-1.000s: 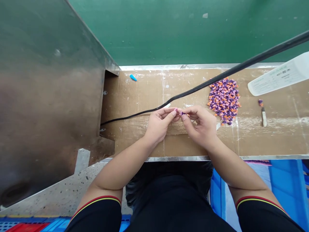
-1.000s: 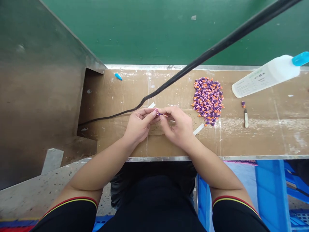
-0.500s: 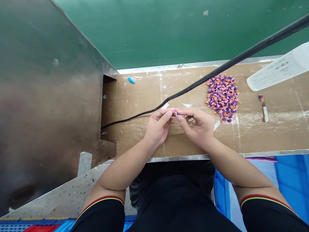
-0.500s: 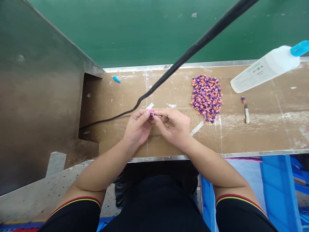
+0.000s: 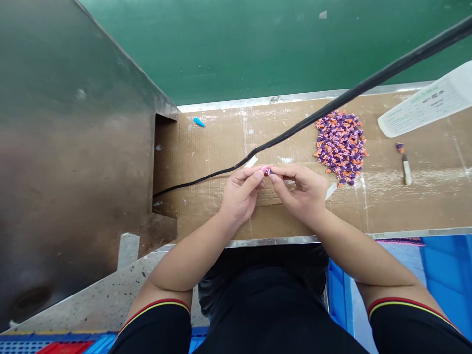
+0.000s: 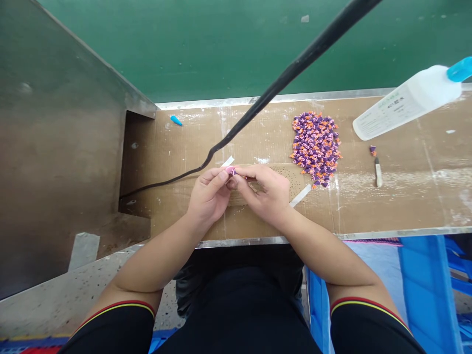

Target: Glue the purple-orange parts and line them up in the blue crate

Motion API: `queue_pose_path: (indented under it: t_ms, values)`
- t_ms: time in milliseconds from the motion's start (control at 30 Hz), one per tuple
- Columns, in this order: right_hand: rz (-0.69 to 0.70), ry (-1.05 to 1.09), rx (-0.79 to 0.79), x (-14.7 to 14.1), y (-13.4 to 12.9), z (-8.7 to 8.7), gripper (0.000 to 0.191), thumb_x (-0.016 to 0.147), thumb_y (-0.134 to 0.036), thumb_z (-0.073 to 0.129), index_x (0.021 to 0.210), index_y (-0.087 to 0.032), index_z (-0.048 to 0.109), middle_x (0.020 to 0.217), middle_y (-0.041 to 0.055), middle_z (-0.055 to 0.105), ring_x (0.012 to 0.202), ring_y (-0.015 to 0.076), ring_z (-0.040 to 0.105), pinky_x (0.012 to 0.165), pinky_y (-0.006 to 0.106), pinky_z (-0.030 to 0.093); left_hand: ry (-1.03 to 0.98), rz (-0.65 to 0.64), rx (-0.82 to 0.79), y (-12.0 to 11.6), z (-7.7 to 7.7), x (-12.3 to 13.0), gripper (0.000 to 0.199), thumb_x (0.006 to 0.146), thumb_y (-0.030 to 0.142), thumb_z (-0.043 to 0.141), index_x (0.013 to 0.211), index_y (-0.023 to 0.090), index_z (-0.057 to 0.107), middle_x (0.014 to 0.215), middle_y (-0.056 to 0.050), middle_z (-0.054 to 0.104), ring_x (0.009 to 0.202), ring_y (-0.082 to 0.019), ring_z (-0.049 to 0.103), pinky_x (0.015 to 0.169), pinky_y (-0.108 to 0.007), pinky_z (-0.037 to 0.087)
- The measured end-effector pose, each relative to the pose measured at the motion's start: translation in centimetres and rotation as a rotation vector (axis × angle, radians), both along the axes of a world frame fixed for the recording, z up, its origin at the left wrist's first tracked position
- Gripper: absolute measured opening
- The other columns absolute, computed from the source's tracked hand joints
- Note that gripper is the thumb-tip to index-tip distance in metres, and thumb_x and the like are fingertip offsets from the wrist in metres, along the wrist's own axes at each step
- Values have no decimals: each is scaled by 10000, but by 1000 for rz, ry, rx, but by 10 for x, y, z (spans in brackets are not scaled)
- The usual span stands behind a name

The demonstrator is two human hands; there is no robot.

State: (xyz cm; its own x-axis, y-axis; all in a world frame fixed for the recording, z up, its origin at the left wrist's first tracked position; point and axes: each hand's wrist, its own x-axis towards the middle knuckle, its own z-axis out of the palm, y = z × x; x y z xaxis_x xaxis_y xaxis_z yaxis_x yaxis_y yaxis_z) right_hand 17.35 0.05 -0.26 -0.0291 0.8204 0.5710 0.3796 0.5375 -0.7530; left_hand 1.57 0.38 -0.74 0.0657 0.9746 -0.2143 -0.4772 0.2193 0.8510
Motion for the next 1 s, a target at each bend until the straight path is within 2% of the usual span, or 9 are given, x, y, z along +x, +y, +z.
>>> queue_pose_path:
  t_ms: [100, 200, 367, 567, 700, 800, 900, 1000]
  values:
    - [1, 2, 19, -1, 1, 0, 117, 1066, -235, 737, 1115, -295, 824, 1032, 10, 891, 886, 189, 858, 811, 341, 732, 13, 18, 22, -1, -1, 2, 328, 711, 598, 1040, 859, 338, 905, 778, -21, 748, 695, -107, 556, 708, -256, 529]
    - [1, 8, 58, -1, 1, -1, 124, 1059, -207, 749, 1109, -300, 813, 1016, -5, 889, 880, 176, 857, 802, 316, 723, 32, 62, 73, -2, -1, 5, 310, 726, 588, 1037, 833, 332, 898, 700, 0, 694, 685, -97, 583, 817, -264, 599]
    - [-42, -78, 61, 1, 2, -3, 91, 1086, -305, 725, 1069, -316, 813, 996, -1, 883, 868, 202, 853, 806, 365, 734, 99, 101, 98, -5, -1, 8, 348, 737, 625, 1017, 854, 321, 897, 679, 3, 679, 678, -129, 636, 1029, -405, 659]
    - [-19, -30, 104, 0, 2, -1, 163, 1049, -192, 746, 1087, -338, 807, 1005, -21, 886, 865, 197, 860, 803, 352, 740, 105, 108, 134, -7, -4, 9, 311, 781, 608, 1000, 882, 330, 901, 706, 2, 714, 705, -127, 691, 1038, -389, 668]
    - [-25, -39, 112, -1, 1, 1, 179, 1038, -185, 756, 1090, -348, 808, 1001, -22, 884, 870, 212, 866, 814, 376, 753, 172, 95, 218, -11, -5, 7, 222, 895, 536, 937, 991, 339, 912, 934, -47, 835, 927, -193, 807, 1073, -419, 676]
    - [-16, -37, 106, 0, 0, 3, 189, 1041, -180, 755, 1101, -350, 811, 1026, -16, 888, 904, 220, 873, 844, 386, 758, 208, 96, 286, -14, -7, 7, 159, 955, 470, 893, 1064, 356, 908, 1119, -57, 861, 1080, -225, 827, 1104, -430, 675]
    - [-28, -16, 134, 1, 0, 4, 217, 1033, -151, 764, 1112, -347, 813, 1009, -14, 889, 917, 220, 877, 846, 372, 758, 179, 70, 300, -17, -8, 8, 147, 980, 426, 874, 1122, 390, 895, 1192, -42, 857, 1146, -218, 824, 1139, -419, 663]
    - [-42, -31, 133, 2, 0, 4, 190, 1037, -171, 766, 1097, -345, 813, 990, -13, 888, 904, 224, 877, 834, 376, 758, 168, 39, 278, -18, -10, 8, 184, 973, 460, 880, 1144, 392, 892, 1166, -50, 858, 1204, -236, 811, 1169, -435, 651]
